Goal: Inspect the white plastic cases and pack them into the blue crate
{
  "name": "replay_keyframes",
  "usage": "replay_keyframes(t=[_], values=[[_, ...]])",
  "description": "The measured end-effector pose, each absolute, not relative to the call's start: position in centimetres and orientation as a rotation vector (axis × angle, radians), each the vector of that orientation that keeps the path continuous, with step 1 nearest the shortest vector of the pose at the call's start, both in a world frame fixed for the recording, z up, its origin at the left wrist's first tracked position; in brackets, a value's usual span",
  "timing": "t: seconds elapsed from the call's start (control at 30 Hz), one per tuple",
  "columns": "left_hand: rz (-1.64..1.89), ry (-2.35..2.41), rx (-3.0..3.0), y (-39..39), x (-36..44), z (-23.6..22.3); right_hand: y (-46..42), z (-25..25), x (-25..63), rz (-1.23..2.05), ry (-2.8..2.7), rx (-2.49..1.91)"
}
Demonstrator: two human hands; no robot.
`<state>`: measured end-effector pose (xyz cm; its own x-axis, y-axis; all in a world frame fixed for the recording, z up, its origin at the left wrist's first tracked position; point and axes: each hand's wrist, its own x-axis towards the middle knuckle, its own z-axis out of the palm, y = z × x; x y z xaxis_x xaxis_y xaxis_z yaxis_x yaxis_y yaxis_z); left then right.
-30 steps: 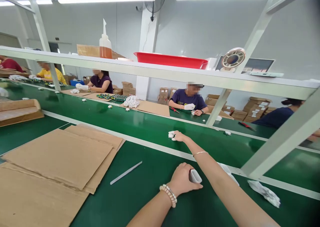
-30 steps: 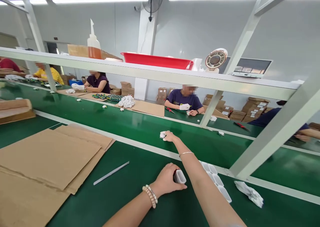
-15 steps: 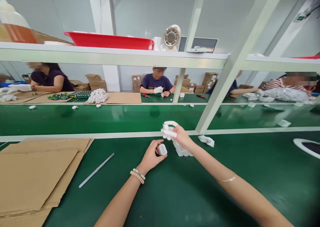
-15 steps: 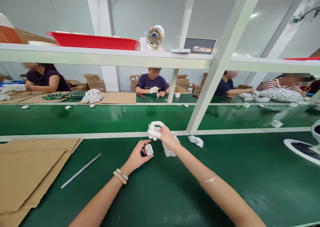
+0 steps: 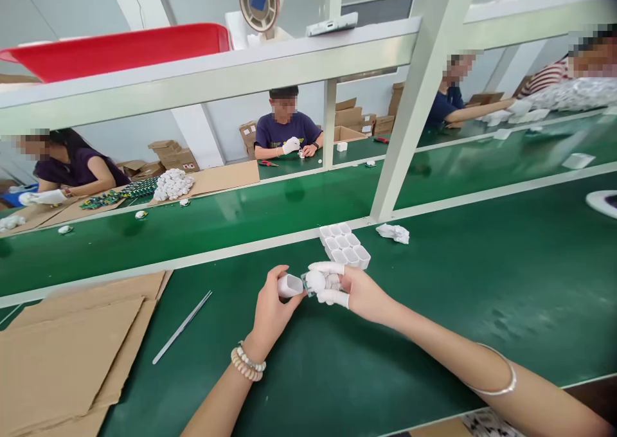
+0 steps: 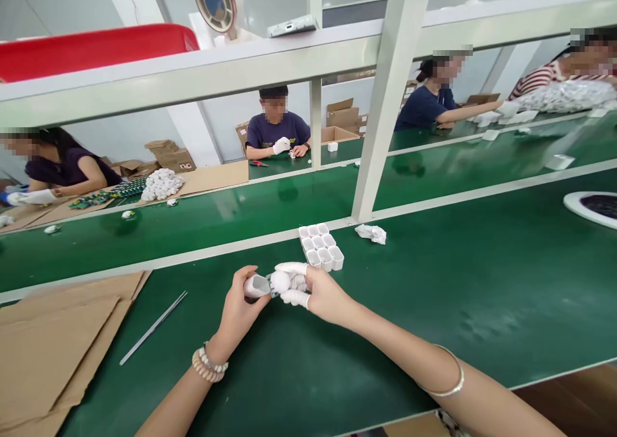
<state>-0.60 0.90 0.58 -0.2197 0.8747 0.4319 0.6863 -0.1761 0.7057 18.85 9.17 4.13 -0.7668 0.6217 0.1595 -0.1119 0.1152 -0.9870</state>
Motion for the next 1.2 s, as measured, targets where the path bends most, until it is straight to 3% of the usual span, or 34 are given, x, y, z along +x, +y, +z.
replay_keyframes(t=[0.17, 0.27, 0.63, 1.2], values=[[1.373, 1.732, 2.186, 0.4, -0.4, 0.8, 7.9, 3.6, 19.1, 1.136, -2.158, -0.492], [1.432, 1.708, 2.25, 0.2, -0.8, 0.9, 7.5, 3.6, 19.3, 0.979, -2.183, -0.417], [1.289, 1.787, 2.387, -0.3, -0.8, 1.3, 6.2, 3.7, 19.4, 0.885, -2.106, -0.332], [1.346, 1.983, 2.508, -0.5, 0.1, 1.9, 5.4, 2.9, 19.2, 0.821, -2.069, -0.334]])
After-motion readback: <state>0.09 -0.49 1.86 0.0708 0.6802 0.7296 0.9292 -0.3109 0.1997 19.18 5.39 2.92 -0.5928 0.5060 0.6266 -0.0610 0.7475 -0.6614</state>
